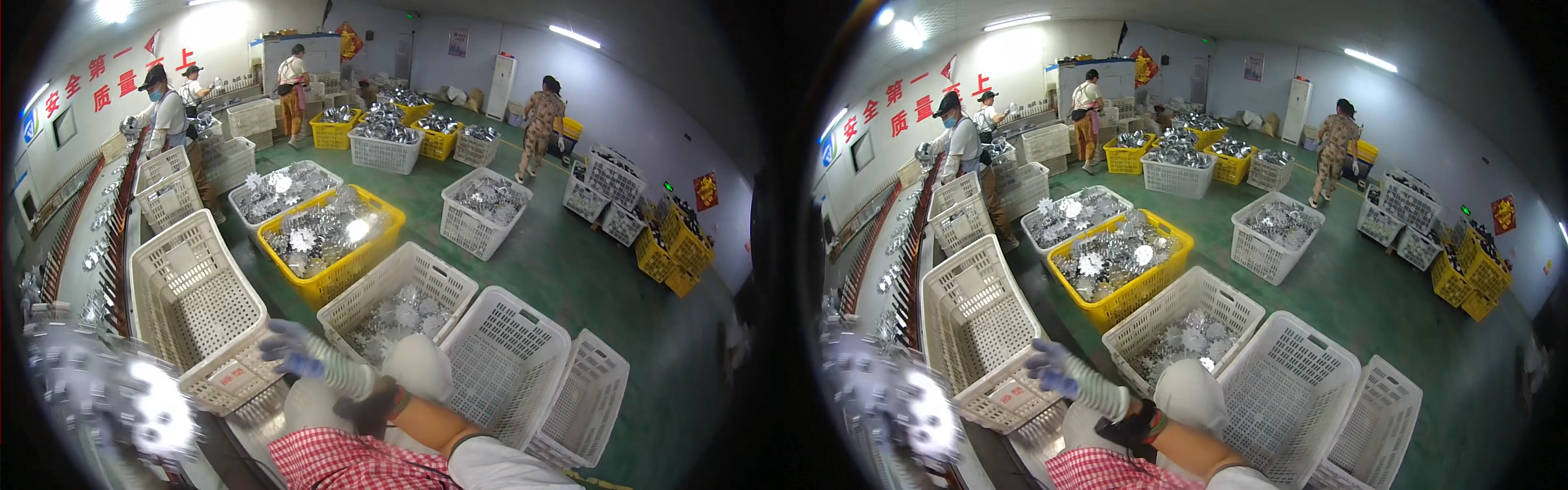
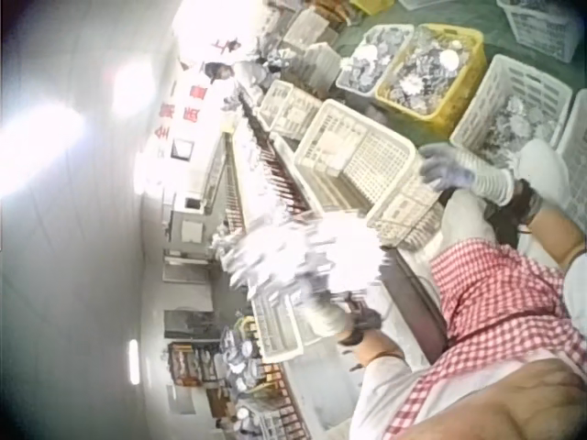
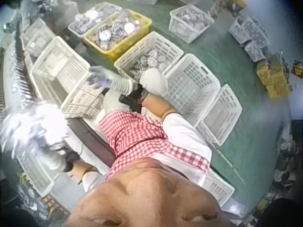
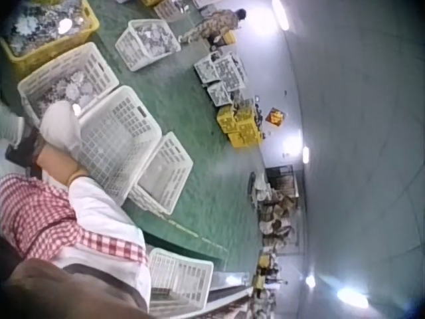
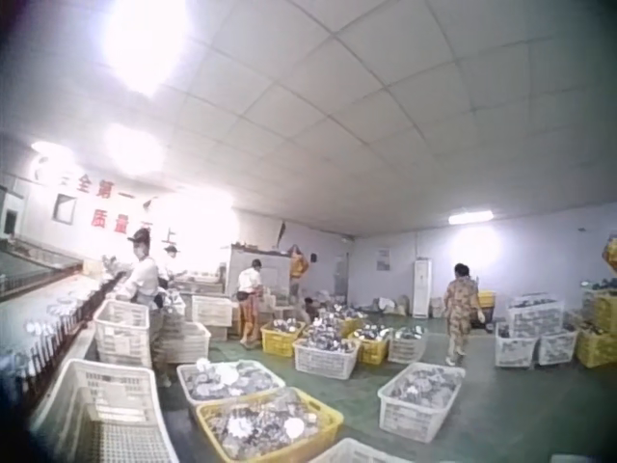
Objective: The recorder is picking up star-shaped manufacturing parts from a plastic crate and placing them onto a specialized conveyor rack.
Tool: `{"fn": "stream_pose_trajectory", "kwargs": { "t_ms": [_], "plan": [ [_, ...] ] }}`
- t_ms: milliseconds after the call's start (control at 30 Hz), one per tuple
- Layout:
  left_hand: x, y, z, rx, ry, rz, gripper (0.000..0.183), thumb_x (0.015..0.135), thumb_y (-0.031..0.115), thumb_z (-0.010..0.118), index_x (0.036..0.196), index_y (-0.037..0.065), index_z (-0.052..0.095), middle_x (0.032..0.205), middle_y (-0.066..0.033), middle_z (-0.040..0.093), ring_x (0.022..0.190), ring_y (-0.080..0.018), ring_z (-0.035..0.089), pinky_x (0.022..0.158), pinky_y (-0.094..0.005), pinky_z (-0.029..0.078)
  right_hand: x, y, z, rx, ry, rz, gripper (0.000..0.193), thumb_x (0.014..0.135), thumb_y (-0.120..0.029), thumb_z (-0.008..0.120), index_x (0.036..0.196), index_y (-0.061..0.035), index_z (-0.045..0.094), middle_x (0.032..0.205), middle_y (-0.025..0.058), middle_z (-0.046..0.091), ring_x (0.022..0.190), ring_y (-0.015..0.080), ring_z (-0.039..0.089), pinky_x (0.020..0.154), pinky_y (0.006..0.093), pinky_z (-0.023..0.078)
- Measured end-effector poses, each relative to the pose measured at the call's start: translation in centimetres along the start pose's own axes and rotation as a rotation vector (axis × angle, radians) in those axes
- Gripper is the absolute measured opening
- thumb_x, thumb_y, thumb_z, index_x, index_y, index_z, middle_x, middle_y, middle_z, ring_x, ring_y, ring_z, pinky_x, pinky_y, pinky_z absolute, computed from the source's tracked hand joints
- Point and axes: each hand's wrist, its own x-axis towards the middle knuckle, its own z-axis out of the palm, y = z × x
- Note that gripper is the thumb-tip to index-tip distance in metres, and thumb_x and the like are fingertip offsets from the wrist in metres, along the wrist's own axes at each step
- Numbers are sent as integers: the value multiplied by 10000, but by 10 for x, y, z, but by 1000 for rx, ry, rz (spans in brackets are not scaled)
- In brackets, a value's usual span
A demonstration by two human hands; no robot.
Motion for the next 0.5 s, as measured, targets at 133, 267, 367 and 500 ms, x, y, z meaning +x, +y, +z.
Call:
{"fn": "stream_pose_trajectory", "kwargs": {
  "t_ms": [133, 267, 367, 500],
  "plan": [
    [-32, 32, 71, -794, -714, -325, 459, 779, 76, 486, 1216, 35, 353, 1100, -107, 454, 890, -138, 472, 654, -252, 452, -14, -4, 33, -67, -52, 8, 704, 764, -239, 614, 1293, -39, 195, 1240, 94, 356, 1119, 186, 381, 920, 311, 342],
    [-41, 106, 103, -759, -1004, -432, 306, 697, 10, 500, 1001, -11, 527, 824, -27, 573, 687, -78, 502, 589, -209, 412, -44, 0, 4, 81, 177, 200, 568, 771, -262, 606, 1221, -20, 357, 1142, 69, 473, 1042, 133, 439, 900, 277, 353],
    [-47, 121, 130, -855, -958, -460, 378, 740, 44, 510, 1113, 6, 466, 857, -33, 559, 725, -82, 505, 643, -205, 417, -73, 28, -48, -38, 303, 165, 512, 770, -200, 588, 1212, -41, 383, 1139, 33, 475, 1018, 100, 451, 862, 250, 383],
    [-32, 101, 136, -1116, -806, -446, 560, 806, 229, 550, 1258, 15, 299, 1196, -111, 395, 1016, -212, 456, 851, -319, 404, -80, -37, -54, -999, 448, -18, 330, 822, -144, 460, 1135, -39, 455, 1057, 51, 497, 913, 157, 488, 816, 262, 409]
  ]
}}
